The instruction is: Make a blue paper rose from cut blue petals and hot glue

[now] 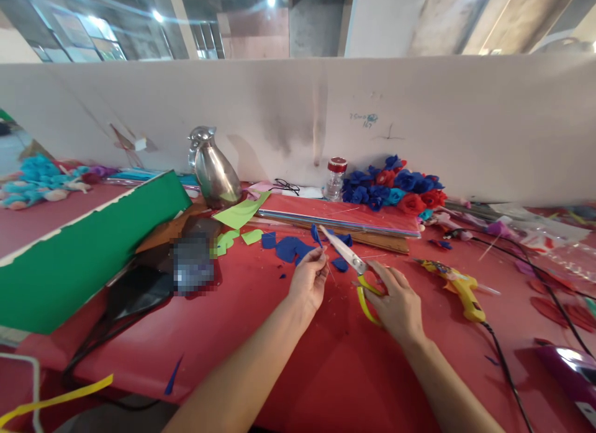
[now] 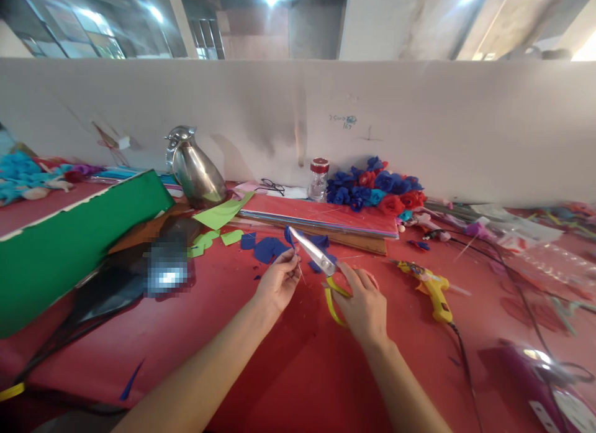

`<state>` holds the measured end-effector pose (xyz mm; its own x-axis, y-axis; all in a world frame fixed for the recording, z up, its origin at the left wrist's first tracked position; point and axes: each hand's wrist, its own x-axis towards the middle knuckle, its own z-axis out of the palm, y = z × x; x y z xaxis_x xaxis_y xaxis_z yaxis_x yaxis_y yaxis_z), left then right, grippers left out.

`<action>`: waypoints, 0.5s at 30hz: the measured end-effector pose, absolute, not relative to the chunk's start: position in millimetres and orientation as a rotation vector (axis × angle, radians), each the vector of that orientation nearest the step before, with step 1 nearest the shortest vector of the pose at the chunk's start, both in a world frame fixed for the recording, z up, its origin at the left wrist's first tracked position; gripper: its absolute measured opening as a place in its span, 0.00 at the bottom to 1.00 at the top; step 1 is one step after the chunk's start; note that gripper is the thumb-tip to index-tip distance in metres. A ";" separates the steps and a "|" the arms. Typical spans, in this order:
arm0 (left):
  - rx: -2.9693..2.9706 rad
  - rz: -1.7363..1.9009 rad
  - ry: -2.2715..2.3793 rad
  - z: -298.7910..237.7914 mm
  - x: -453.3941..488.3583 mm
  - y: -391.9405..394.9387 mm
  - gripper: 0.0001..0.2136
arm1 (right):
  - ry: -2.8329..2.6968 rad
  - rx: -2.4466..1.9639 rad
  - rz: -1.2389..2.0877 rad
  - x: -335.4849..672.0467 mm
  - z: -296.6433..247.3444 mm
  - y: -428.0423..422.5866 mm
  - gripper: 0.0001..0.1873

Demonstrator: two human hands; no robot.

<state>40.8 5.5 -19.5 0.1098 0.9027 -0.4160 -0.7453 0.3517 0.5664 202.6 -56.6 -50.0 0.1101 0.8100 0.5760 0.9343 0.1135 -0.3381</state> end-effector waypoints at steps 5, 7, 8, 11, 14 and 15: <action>0.317 1.250 0.816 -20.5 39.4 7.0 0.08 | -1.576 -1.929 -0.177 199.0 -38.8 -59.7 0.20; 0.422 1.272 0.826 -20.0 40.4 6.1 0.08 | -1.617 -2.098 -0.194 203.8 -36.0 -65.2 0.21; 0.478 1.289 0.831 -19.9 41.3 5.5 0.07 | -1.646 -2.175 -0.197 207.7 -35.6 -69.0 0.21; 0.623 1.337 0.848 -20.2 44.4 3.1 0.06 | -1.719 -2.326 -0.190 221.9 -34.3 -82.3 0.20; 0.726 1.338 0.858 -20.5 46.4 0.2 0.05 | -1.798 -2.342 -0.279 230.5 -24.9 -90.0 0.15; 0.755 1.326 0.863 -20.1 46.6 -1.0 0.05 | -1.795 -2.313 -0.325 230.1 -19.4 -89.1 0.14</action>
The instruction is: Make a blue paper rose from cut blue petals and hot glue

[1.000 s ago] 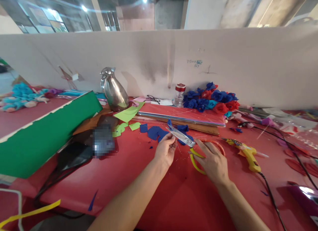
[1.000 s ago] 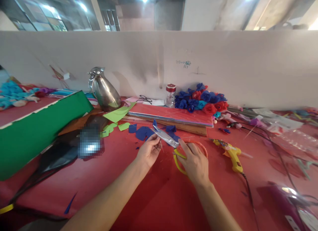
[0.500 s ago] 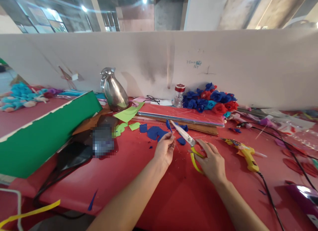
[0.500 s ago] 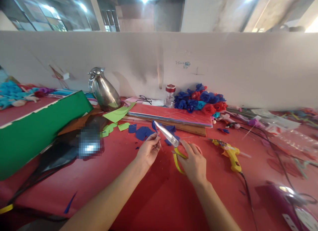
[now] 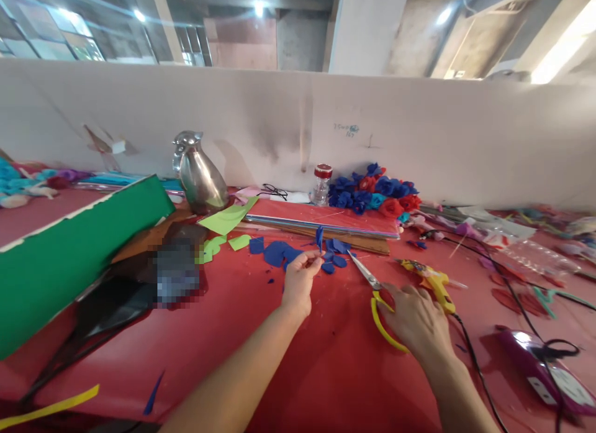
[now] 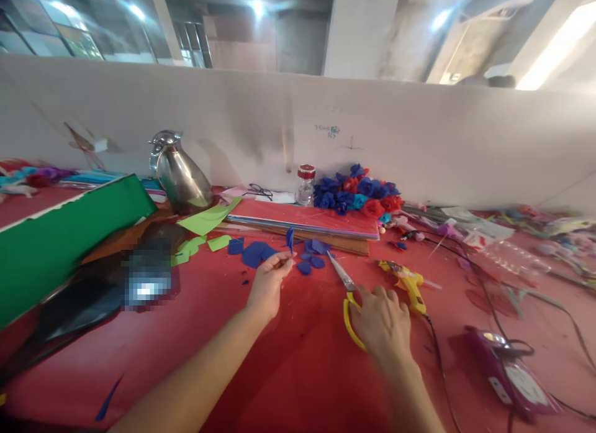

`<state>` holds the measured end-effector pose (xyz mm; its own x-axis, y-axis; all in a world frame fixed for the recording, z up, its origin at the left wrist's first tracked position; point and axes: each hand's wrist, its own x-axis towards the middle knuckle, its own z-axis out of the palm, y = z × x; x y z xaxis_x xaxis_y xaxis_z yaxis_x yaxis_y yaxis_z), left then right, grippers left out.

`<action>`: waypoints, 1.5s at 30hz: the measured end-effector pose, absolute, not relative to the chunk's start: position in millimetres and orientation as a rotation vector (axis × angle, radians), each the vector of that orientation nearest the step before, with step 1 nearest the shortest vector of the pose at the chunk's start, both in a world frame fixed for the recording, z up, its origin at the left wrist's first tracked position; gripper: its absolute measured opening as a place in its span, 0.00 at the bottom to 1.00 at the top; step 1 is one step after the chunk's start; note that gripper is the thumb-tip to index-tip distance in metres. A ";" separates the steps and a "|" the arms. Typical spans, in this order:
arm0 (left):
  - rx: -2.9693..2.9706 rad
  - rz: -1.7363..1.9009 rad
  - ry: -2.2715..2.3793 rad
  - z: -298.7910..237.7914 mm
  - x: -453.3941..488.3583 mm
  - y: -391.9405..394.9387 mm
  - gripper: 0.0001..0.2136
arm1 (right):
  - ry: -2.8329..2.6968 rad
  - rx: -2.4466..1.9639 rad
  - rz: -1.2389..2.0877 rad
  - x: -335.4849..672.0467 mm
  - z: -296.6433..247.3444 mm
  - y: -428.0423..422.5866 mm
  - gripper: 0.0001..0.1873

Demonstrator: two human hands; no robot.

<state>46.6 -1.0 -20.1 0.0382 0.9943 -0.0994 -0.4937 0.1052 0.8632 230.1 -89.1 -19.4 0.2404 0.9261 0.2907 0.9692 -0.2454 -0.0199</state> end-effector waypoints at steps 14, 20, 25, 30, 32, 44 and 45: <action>0.880 1.078 0.830 -20.2 50.3 -9.0 0.07 | -1.075 -1.245 0.920 166.9 -21.6 -31.9 0.14; 0.907 1.107 0.912 -15.3 45.6 -4.9 0.09 | -0.994 -1.261 1.032 167.3 -17.3 -36.3 0.13; 0.856 1.041 0.870 -14.7 43.4 -3.2 0.10 | -1.054 -1.288 1.057 163.2 -13.2 -38.2 0.12; 0.869 1.034 0.846 -14.7 44.2 -2.7 0.10 | -1.101 -1.330 1.019 164.9 -12.1 -39.4 0.11; 0.879 1.025 0.829 -14.4 44.2 -2.7 0.10 | -1.127 -1.343 1.001 165.3 -11.3 -39.7 0.10; 0.812 0.974 0.719 -12.6 43.9 -6.0 0.11 | -1.055 -1.251 1.148 166.9 -12.1 -38.9 0.18; 0.818 0.975 0.712 -12.3 44.0 -6.3 0.11 | -1.050 -1.241 1.154 166.9 -12.1 -38.9 0.18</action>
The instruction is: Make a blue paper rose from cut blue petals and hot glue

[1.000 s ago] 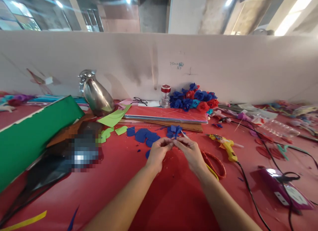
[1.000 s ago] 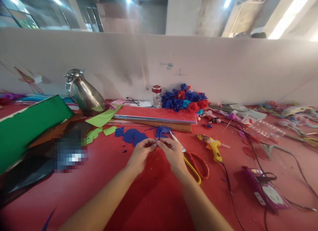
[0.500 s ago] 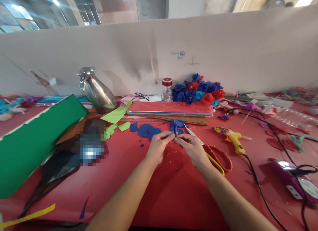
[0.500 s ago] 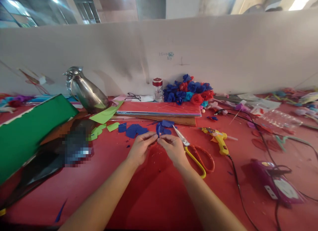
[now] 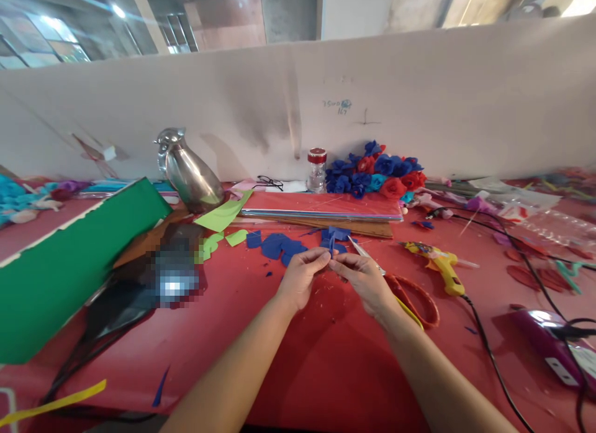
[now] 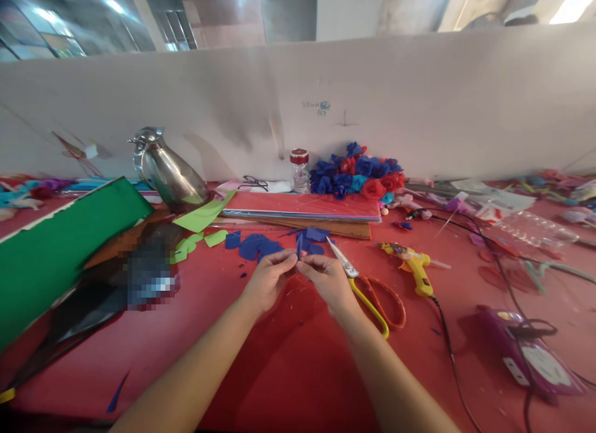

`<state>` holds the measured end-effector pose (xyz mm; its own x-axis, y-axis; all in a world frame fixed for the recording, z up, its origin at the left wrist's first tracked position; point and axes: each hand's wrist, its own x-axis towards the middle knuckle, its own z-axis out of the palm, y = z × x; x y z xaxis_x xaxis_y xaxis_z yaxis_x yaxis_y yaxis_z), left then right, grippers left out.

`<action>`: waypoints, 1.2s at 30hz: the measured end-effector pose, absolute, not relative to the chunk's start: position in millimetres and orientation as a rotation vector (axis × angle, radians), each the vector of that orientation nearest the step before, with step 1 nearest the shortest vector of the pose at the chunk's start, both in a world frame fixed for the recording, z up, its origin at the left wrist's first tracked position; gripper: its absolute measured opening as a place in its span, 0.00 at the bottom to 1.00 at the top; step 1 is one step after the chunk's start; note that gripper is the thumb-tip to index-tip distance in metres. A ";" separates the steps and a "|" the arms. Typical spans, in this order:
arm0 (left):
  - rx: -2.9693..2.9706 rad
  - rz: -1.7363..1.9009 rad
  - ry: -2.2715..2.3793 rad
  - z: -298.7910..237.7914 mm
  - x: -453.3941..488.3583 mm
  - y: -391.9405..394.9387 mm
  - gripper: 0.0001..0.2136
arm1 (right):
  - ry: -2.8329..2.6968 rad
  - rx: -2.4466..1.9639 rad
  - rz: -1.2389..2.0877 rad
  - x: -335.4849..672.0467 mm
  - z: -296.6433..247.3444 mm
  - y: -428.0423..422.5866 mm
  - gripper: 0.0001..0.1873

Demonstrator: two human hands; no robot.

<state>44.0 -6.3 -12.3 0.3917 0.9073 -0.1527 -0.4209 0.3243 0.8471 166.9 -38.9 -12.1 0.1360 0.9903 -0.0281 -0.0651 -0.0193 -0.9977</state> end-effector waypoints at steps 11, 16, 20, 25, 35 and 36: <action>0.821 0.944 0.770 -8.6 42.3 -6.3 0.10 | -1.092 -1.240 1.213 172.9 -16.1 -35.6 0.18; 0.867 0.982 0.851 -13.2 43.8 -5.3 0.11 | -1.111 -1.166 0.823 186.8 -12.2 -34.1 0.11; 0.889 0.920 0.873 -13.8 44.9 -7.6 0.13 | -1.347 -1.161 0.466 195.4 -5.3 -36.2 0.07; 0.945 0.917 0.899 -14.3 45.0 -7.3 0.12 | -1.560 -1.192 0.247 199.2 -1.1 -37.2 0.09; 1.015 0.924 0.968 -16.5 47.6 -7.7 0.08 | -1.749 -1.257 0.075 204.0 -9.8 -36.1 0.07; 1.009 0.927 0.970 -16.7 47.6 -7.5 0.08 | -1.760 -1.261 0.068 204.1 -10.1 -36.2 0.07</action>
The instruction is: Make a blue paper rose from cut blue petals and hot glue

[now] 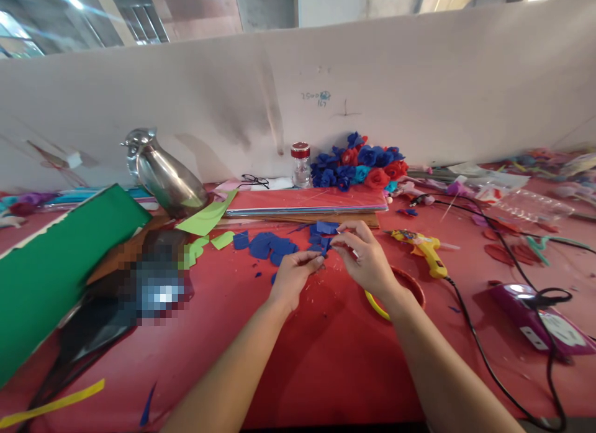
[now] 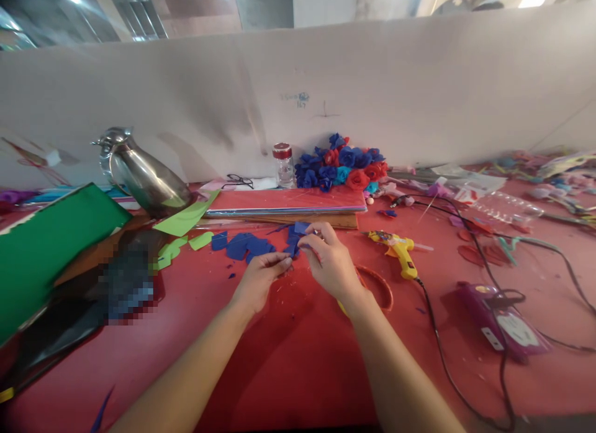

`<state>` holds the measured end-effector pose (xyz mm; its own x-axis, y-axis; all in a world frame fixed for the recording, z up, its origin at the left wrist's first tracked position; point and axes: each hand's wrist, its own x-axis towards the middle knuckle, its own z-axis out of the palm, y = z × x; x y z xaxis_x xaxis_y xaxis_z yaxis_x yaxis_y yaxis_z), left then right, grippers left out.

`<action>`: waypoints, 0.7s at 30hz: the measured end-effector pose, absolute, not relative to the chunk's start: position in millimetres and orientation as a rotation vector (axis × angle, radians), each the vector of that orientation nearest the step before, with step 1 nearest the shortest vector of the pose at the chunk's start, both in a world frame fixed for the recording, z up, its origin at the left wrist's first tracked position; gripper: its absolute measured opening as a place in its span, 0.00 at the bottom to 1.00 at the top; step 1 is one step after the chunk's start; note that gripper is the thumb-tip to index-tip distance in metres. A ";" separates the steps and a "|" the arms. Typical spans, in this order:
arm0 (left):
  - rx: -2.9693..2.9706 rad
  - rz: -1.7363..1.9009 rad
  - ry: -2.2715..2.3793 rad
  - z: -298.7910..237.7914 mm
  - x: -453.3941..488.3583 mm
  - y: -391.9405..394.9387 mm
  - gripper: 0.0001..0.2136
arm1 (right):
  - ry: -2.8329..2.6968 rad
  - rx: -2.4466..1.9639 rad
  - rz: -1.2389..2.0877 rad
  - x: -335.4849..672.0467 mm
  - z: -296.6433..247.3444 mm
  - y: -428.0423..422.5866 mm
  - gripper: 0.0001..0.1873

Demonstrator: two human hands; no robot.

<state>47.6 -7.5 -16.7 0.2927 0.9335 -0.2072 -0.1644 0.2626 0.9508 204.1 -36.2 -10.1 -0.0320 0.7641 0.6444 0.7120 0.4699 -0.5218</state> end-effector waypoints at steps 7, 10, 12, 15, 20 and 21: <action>0.893 0.940 0.922 -17.0 46.0 -6.2 0.11 | -1.792 -1.268 0.026 202.1 -12.6 -36.2 0.07; 0.896 0.956 0.932 -17.4 45.9 -6.3 0.11 | -1.800 -1.275 0.024 200.5 -14.1 -36.3 0.09; 0.913 0.958 0.939 -17.7 46.2 -6.4 0.10 | -1.807 -1.272 0.028 199.6 -14.6 -36.6 0.10; 0.918 0.950 0.939 -17.5 46.7 -6.1 0.10 | -1.814 -1.257 0.030 199.2 -15.0 -36.9 0.08; 0.875 0.948 0.907 -15.0 45.8 -6.1 0.12 | -1.770 -1.249 0.022 200.0 -16.8 -36.2 0.08; 0.862 0.945 0.897 -14.5 45.4 -6.3 0.13 | -1.755 -1.254 0.026 199.8 -16.8 -36.1 0.08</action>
<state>45.4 -6.3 -14.5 0.3099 0.9191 -0.2434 -0.2907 0.3354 0.8961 199.8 -36.1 -16.8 -0.0285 0.7448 0.6667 0.7248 0.4747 -0.4993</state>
